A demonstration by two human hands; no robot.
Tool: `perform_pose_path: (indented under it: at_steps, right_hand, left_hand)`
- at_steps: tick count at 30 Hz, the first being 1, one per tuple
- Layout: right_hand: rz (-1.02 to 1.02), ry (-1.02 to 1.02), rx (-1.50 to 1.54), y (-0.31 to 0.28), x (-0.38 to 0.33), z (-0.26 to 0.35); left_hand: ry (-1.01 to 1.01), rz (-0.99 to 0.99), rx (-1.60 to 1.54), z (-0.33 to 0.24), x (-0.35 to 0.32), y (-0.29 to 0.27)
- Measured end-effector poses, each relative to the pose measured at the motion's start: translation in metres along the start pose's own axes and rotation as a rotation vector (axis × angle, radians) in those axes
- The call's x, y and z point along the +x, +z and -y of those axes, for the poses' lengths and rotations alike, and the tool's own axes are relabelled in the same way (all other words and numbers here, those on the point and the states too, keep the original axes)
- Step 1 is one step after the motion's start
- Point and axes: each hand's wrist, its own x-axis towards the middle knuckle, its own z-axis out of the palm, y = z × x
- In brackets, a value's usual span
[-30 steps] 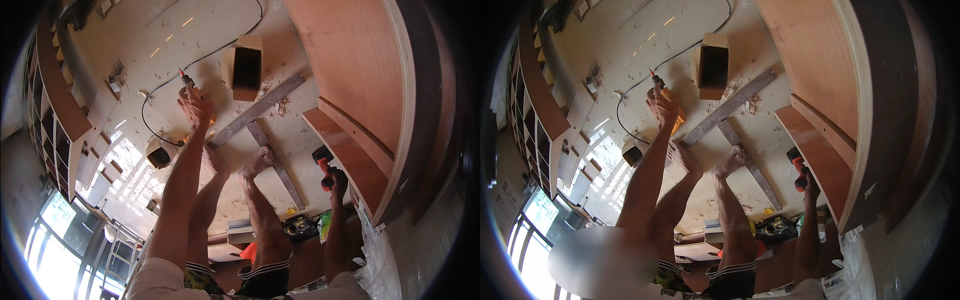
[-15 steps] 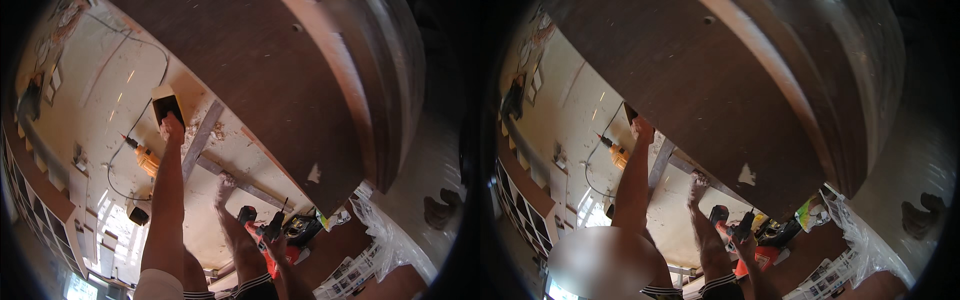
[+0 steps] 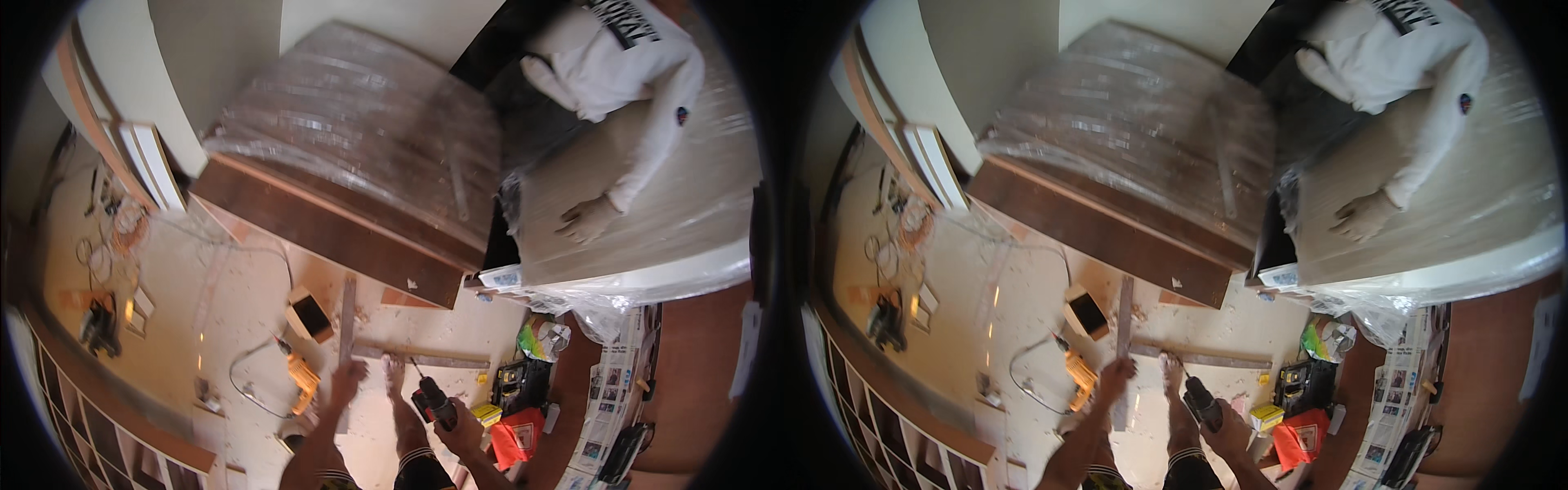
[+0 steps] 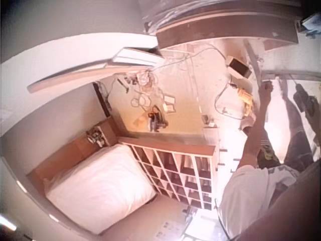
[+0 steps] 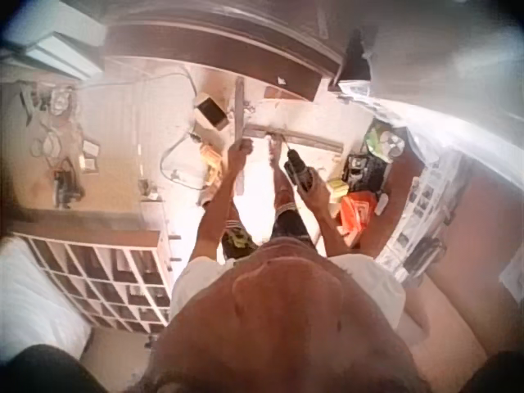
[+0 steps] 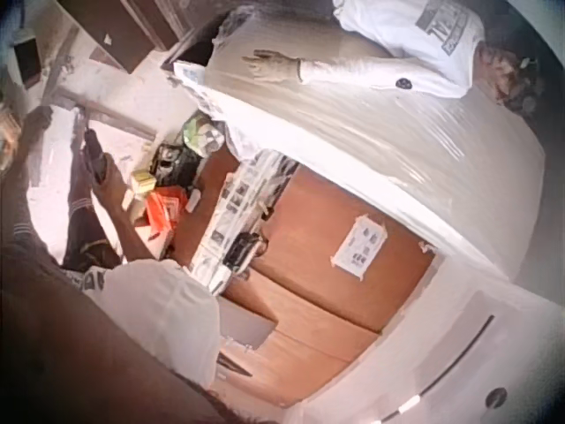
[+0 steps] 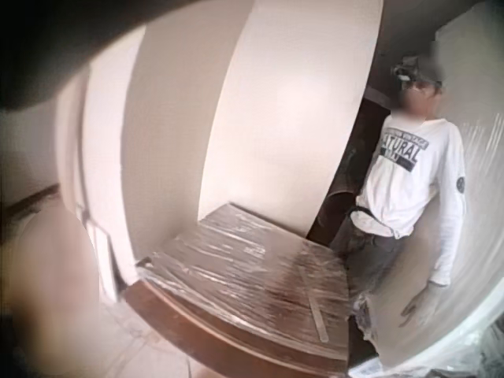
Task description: The person assembles a wooden cabinet using a cordless drill and a corded drill to drive screws into pre-drilled holes. They handle wooden panels and a long wooden trim piece, securing them together. Later, they use a broom to sweep sawdust off the floor.
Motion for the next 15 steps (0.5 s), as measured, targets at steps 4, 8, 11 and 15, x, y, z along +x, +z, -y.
perform_pose_path:
  at_steps: [4,8,11,15]
  right_hand:
    - [0.077,-0.060,0.285,-0.076,-0.036,0.153]
    - [0.157,-0.129,0.516,-0.117,-0.092,0.229]
    - [0.283,-0.225,0.563,-0.149,-0.128,0.274]
    - [0.256,-0.650,0.844,-0.168,-0.161,0.284]
  left_hand:
    - [0.139,0.069,-0.081,-0.143,-0.146,0.024]
    - [0.063,-0.143,-0.358,-0.251,-0.230,0.017]
    - [0.177,-0.299,-0.406,-0.308,-0.266,0.004]
    - [0.167,-0.092,-0.768,-0.362,-0.305,-0.021]
